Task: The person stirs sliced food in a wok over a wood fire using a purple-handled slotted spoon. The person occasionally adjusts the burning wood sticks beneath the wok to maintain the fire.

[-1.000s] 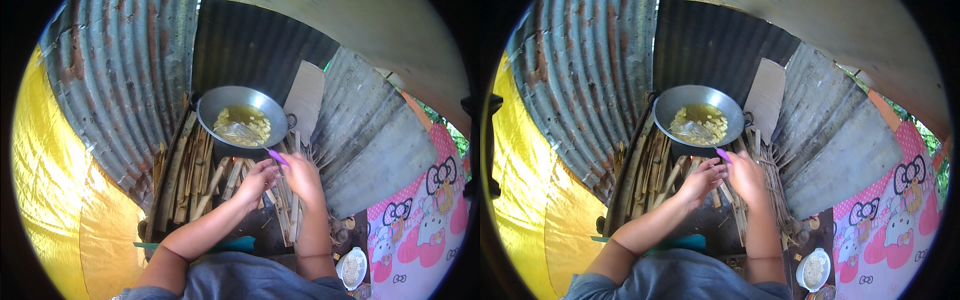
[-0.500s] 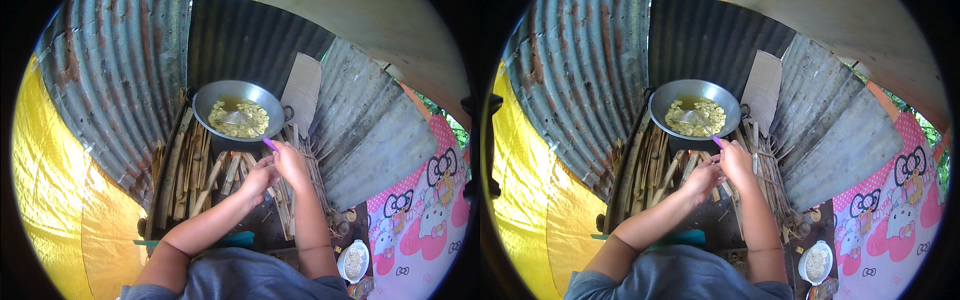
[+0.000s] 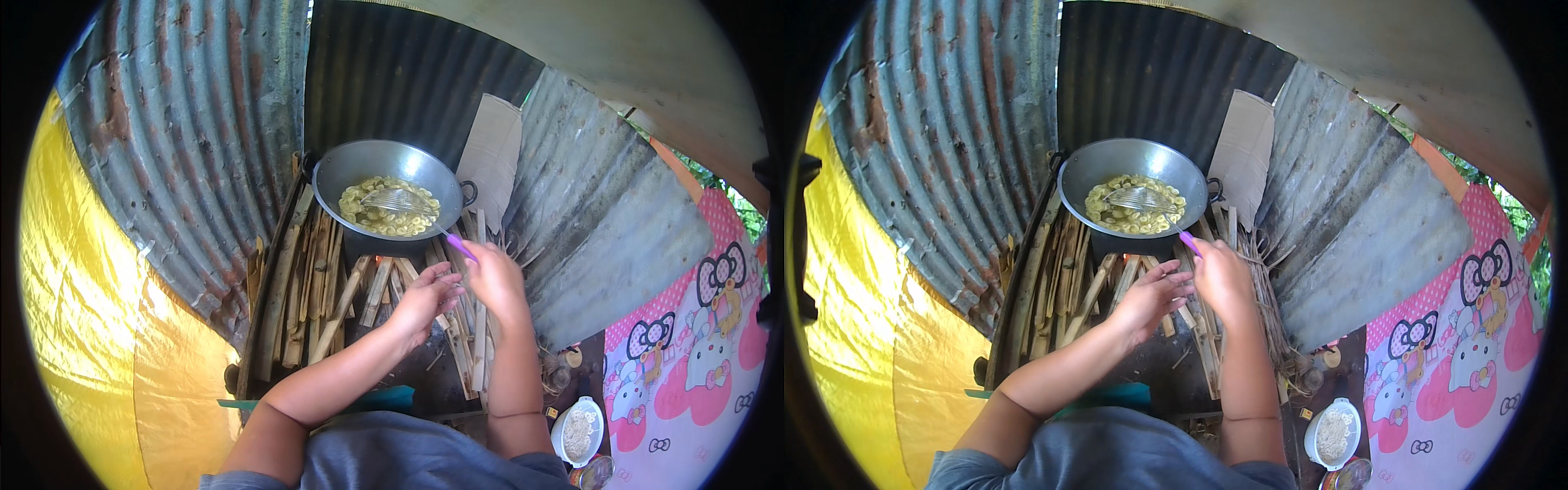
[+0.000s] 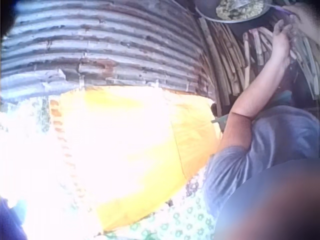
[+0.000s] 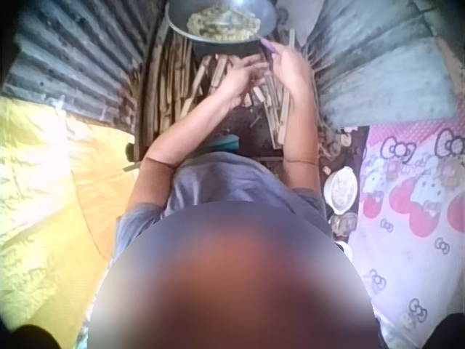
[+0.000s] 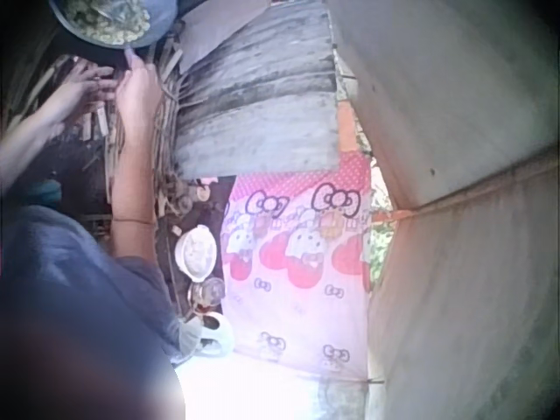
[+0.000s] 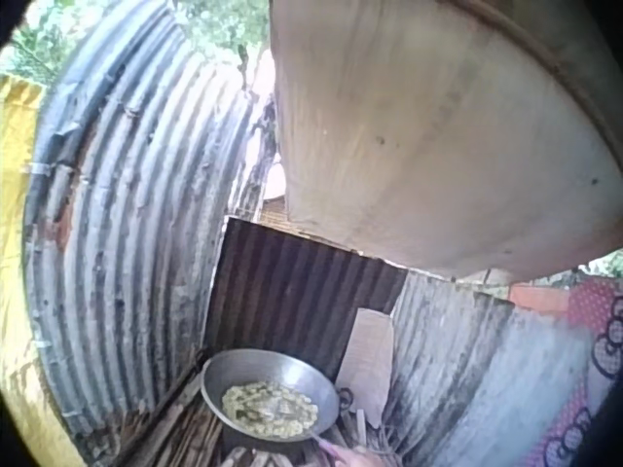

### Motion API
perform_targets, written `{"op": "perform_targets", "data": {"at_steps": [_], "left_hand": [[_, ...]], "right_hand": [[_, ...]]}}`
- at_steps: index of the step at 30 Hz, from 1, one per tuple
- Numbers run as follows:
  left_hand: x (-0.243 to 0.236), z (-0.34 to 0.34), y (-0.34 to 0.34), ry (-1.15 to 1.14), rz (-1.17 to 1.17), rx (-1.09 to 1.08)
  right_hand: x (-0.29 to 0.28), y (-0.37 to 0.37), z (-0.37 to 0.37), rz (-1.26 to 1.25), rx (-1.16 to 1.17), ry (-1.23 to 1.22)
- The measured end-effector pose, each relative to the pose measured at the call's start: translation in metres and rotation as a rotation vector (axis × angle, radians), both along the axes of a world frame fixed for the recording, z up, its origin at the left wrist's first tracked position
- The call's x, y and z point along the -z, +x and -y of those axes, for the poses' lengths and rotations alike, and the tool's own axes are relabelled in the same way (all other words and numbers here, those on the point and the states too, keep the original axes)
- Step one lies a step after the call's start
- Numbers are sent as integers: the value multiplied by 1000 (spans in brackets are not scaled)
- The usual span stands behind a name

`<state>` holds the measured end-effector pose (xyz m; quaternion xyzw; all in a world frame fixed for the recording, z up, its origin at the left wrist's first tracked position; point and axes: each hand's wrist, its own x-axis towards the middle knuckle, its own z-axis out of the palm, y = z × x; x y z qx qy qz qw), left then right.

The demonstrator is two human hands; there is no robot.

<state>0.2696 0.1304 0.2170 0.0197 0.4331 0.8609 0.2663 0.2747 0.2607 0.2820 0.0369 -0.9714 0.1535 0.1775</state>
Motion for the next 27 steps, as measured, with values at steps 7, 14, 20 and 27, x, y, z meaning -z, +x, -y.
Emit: {"op": "perform_targets", "data": {"at_steps": [7,14,20,27], "left_hand": [[-3,-2,0,9,-3,-25],[-7,9,-4,-59,-19,-104],[-2,8,-10,-40,-9,-88],[4,17,-19,-32,-29,-154]], "right_hand": [[9,-13,-14,47,5,-40],[38,-73,-31,-124,223,-299],[73,-95,-14,-17,130,-272],[55,-116,-37,-128,-18,-469]]}}
